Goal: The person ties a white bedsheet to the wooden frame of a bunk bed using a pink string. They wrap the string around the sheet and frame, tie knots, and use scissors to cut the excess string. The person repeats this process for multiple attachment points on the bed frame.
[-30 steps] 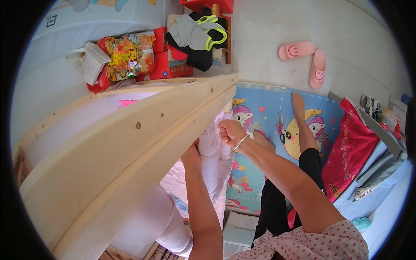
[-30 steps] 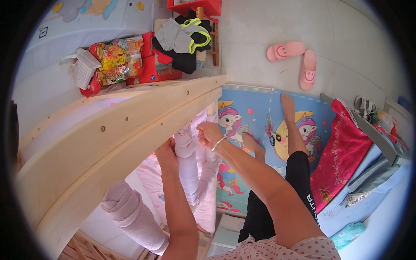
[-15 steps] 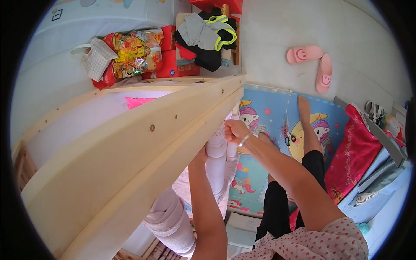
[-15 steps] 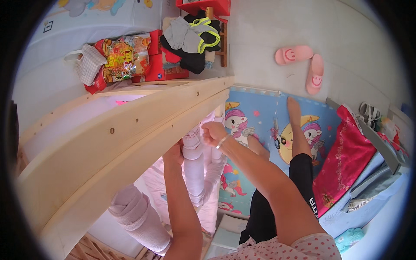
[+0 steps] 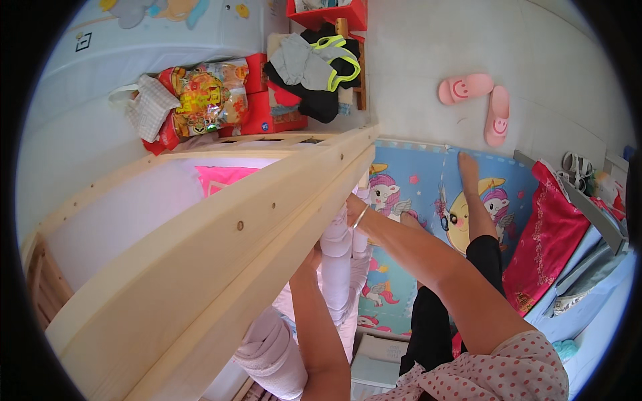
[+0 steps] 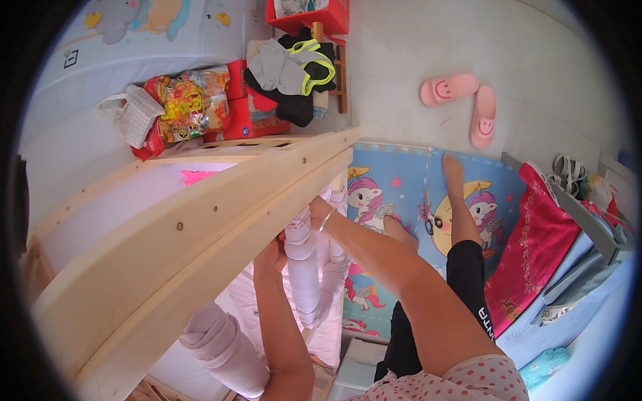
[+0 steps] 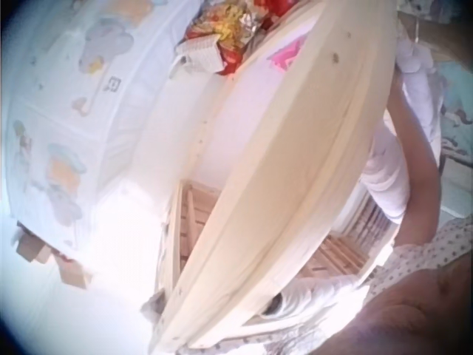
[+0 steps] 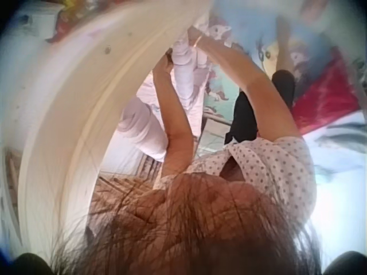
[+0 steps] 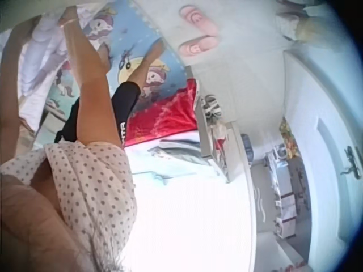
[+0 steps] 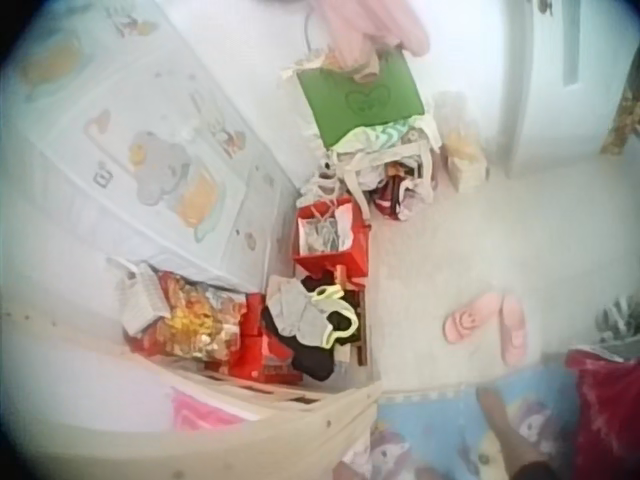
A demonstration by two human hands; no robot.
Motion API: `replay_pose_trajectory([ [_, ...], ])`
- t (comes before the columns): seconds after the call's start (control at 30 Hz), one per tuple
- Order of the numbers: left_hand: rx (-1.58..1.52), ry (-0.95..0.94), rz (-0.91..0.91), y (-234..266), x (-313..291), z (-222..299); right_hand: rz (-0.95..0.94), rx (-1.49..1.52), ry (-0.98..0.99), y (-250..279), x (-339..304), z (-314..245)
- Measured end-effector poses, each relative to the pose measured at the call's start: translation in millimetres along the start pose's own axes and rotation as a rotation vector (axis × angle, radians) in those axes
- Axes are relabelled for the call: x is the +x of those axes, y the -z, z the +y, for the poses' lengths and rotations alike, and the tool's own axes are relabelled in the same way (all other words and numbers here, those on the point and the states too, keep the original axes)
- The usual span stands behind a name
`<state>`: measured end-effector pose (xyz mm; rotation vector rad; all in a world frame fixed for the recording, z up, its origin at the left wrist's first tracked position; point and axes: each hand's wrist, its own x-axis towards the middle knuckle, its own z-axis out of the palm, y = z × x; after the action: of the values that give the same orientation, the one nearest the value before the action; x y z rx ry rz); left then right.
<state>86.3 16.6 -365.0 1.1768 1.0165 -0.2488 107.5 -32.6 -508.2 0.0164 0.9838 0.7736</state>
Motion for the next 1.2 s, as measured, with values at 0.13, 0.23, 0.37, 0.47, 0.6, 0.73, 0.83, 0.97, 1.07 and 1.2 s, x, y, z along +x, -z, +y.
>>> replay_pose_trajectory([
  [0.13, 0.049, -0.038, -0.008, 23, 8, -11, -0.038, -0.026, -0.026, -11, -7, 3],
  [0.23, 0.065, -0.05, -0.035, 36, 13, -16, -0.057, -0.038, -0.035, -16, -10, 2],
  [0.37, 0.034, -0.09, -0.085, 38, 18, -21, -0.075, -0.06, -0.05, -17, -12, 2],
  [0.47, 0.061, -0.064, -0.074, 27, 15, -20, -0.091, -0.076, -0.055, -18, -12, 1],
  [0.6, 0.079, -0.073, -0.019, 13, 3, -12, -0.153, -0.165, -0.068, -17, -20, -5],
  [0.73, 0.095, -0.125, 0.044, 36, 8, -24, -0.298, -0.502, -0.091, 7, -65, -31],
  [0.83, 0.109, -0.103, 0.027, 40, 12, -25, -0.456, -0.636, -0.035, 14, -76, -40],
  [0.97, 0.058, -0.09, 0.063, 27, 8, -21, -0.461, -0.704, 0.049, 12, -71, -39],
  [1.07, 0.059, -0.07, 0.055, 31, 10, -22, -0.333, -0.721, 0.147, 7, -79, -32],
  [1.2, 0.062, -0.067, 0.025, 28, 14, -20, -0.389, -0.673, 0.116, 19, -58, -30],
])
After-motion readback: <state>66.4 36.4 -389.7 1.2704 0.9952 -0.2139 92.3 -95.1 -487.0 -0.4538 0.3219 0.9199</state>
